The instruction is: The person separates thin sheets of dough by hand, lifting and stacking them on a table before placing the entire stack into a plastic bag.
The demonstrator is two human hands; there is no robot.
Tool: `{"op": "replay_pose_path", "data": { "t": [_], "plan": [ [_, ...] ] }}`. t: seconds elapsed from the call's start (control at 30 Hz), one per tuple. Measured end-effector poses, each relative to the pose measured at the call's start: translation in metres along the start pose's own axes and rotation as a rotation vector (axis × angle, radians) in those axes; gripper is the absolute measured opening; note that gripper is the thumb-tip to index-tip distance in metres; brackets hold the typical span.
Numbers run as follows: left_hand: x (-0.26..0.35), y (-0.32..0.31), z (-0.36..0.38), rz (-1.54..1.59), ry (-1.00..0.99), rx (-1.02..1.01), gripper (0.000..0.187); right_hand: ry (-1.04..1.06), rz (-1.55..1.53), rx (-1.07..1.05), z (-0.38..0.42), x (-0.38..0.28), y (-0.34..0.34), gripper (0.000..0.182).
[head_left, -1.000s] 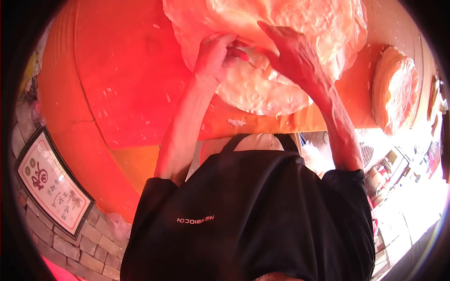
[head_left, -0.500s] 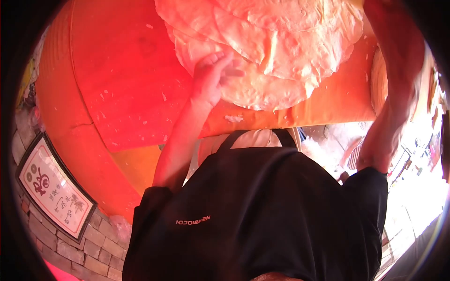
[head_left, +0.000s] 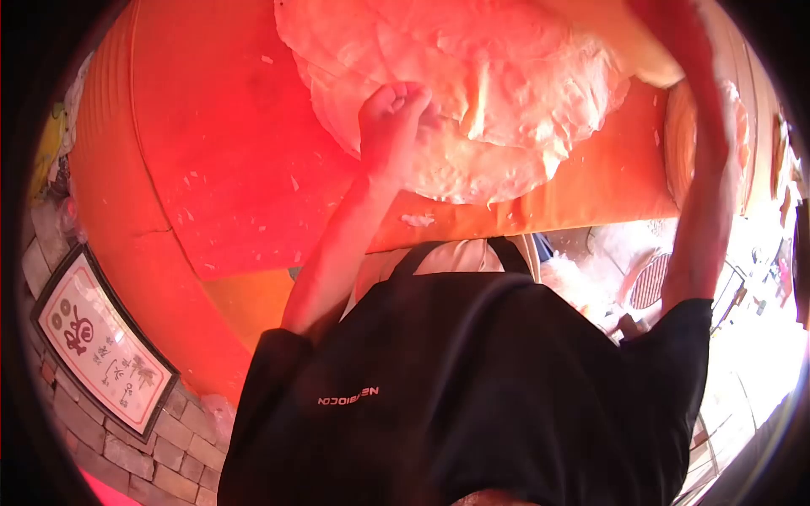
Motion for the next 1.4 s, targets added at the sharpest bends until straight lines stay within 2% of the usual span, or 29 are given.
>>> {"op": "replay_pose_path", "data": {
  "t": [0.03,0.07,0.1,0.2,0.3,0.33,0.37,0.43,0.53,0.63,0.7,0.77,0.87,1.0,1.07,1.1,1.17,1.23,1.3,1.33,1.4],
  "plan": [
    [0.009,-0.002,-0.008,0.039,0.002,-0.007,0.017,0.036,0.242,0.219,-0.023,-0.039,0.045,0.021],
    [0.021,-0.011,-0.022,0.130,0.022,-0.066,0.017,0.189,0.263,0.398,-0.033,-0.064,0.077,0.022],
    [0.020,-0.012,-0.032,0.169,0.042,-0.103,0.018,0.243,0.266,0.436,-0.027,-0.081,0.094,0.019],
    [0.023,-0.020,-0.049,0.295,0.114,-0.184,0.015,0.317,0.274,0.187,-0.006,-0.101,0.043,0.011],
    [0.019,-0.028,-0.055,0.393,0.140,-0.167,0.013,0.337,0.120,-0.226,0.031,-0.085,-0.077,0.005],
    [0.015,-0.029,-0.059,0.422,0.140,-0.208,0.011,0.288,0.152,-0.343,0.047,-0.077,-0.114,0.005],
    [0.016,-0.030,-0.059,0.402,0.128,-0.211,0.010,0.355,0.141,-0.333,0.058,-0.082,-0.117,0.004],
    [0.017,-0.032,-0.059,0.365,0.103,-0.215,0.009,0.348,0.039,-0.192,0.065,-0.085,-0.112,0.012],
    [0.021,-0.039,-0.059,0.466,0.044,-0.210,0.008,0.304,0.072,-0.313,0.047,-0.079,-0.115,0.027],
    [0.020,-0.037,-0.066,0.490,0.021,-0.215,0.008,0.275,-0.005,-0.282,0.046,-0.101,-0.124,0.027],
    [0.021,-0.030,-0.070,0.397,0.044,-0.194,0.009,0.255,-0.057,-0.284,0.066,-0.109,-0.130,0.032],
    [0.026,-0.026,-0.072,0.351,0.049,-0.205,0.011,0.305,-0.201,-0.097,0.083,-0.117,-0.113,0.038],
    [0.037,-0.032,-0.074,0.362,0.036,-0.291,0.015,0.260,-0.142,-0.029,0.082,-0.114,-0.119,0.047],
    [0.045,-0.033,-0.070,0.438,0.035,-0.366,0.025,0.271,-0.055,-0.102,0.070,-0.107,-0.127,0.036],
    [0.048,-0.029,-0.059,0.496,0.056,-0.361,0.033,0.252,-0.090,-0.179,0.058,-0.096,-0.097,0.031],
    [0.049,-0.027,-0.050,0.533,0.074,-0.345,0.037,0.304,-0.076,-0.120,0.056,-0.093,-0.072,0.030],
    [0.049,-0.023,-0.034,0.638,0.081,-0.354,0.043,0.396,-0.140,-0.178,0.076,-0.081,-0.045,0.039],
    [0.049,-0.017,-0.023,0.775,0.046,-0.394,0.047,0.364,-0.230,-0.324,0.109,-0.068,-0.032,0.047],
    [0.019,-0.009,-0.024,0.505,0.060,-0.352,0.038,0.282,-0.258,-0.462,0.142,-0.050,-0.034,0.049],
    [-0.026,0.005,-0.044,0.243,-0.049,-0.306,0.035,0.257,-0.252,-0.507,0.153,-0.044,-0.034,0.049],
    [-0.029,-0.008,-0.023,0.227,-0.086,-0.287,0.029,0.156,-0.293,-0.599,0.159,-0.054,-0.023,0.054]
  ]
}}
Point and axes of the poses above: each hand's wrist, its own z-axis away from the middle knuckle, its own y-axis out of the back of the hand, x = y × z, the point moved 6 cm from there along -z, towards the middle knuckle, and after that the axes turned 5 degrees about y, right-handed, at the moved point
